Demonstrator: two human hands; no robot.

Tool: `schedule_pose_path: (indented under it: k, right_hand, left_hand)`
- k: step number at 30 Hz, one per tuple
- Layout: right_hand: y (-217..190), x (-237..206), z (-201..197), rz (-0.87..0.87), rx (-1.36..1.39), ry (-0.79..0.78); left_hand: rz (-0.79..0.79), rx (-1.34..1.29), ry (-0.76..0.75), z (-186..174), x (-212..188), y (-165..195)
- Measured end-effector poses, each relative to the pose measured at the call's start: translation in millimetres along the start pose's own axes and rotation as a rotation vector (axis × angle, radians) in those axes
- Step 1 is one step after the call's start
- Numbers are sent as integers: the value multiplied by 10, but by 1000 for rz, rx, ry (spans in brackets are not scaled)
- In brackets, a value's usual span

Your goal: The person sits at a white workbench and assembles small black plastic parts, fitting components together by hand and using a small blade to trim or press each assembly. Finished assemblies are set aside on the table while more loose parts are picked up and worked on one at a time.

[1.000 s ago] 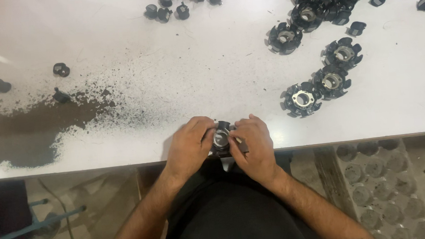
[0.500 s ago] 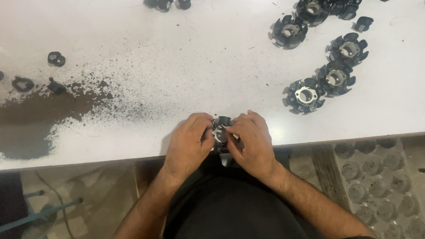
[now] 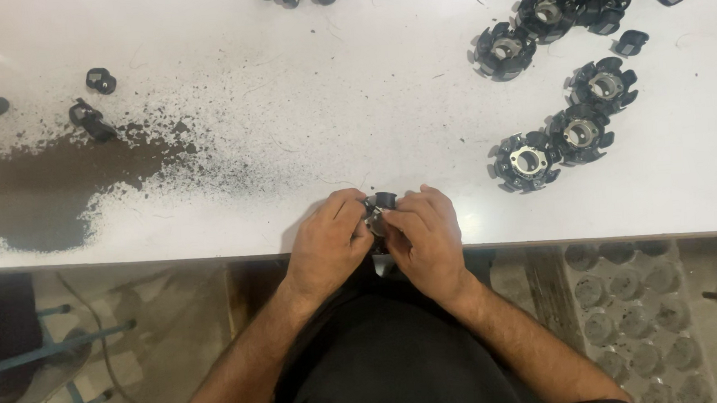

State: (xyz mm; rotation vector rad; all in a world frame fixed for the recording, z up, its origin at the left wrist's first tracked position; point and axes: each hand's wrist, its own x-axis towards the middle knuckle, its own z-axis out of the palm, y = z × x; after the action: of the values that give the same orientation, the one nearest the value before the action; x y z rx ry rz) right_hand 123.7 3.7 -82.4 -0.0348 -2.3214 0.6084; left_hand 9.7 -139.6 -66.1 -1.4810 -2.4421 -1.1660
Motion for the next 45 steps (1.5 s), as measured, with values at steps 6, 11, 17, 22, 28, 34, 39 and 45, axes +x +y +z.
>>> schedule_pose_path:
  k: [6,11,17,22,28,34,39,45]
  right_hand:
    - [53,-6,-193,57,20,123]
    - [270,-66,-537,206,-269,-29]
    - [660,-77,-1068,292,-429,142]
    - [912,-30,-1138,402,-417,-72]
    - [1177,-78,-1424,350,-423,105]
    - [1666,127,-1691,464,-410,-3]
    - [1659,248,-1617,599,-339,-44]
    - [1656,206,-1676,690,-170,33]
  left_hand:
    - [-18,117,90,-158,34,99]
    - [77,169,-73,-138,179,418]
    - [-175,193,-514,-50,822,477]
    - [107,141,-252,318,1762,613]
    - [120,216,-218,1260,2890,793]
    - [45,180,-368,1471,2789,637]
    - [42,157,-319,1440,2983,685]
    - [65,167,-387,1648,3616,973]
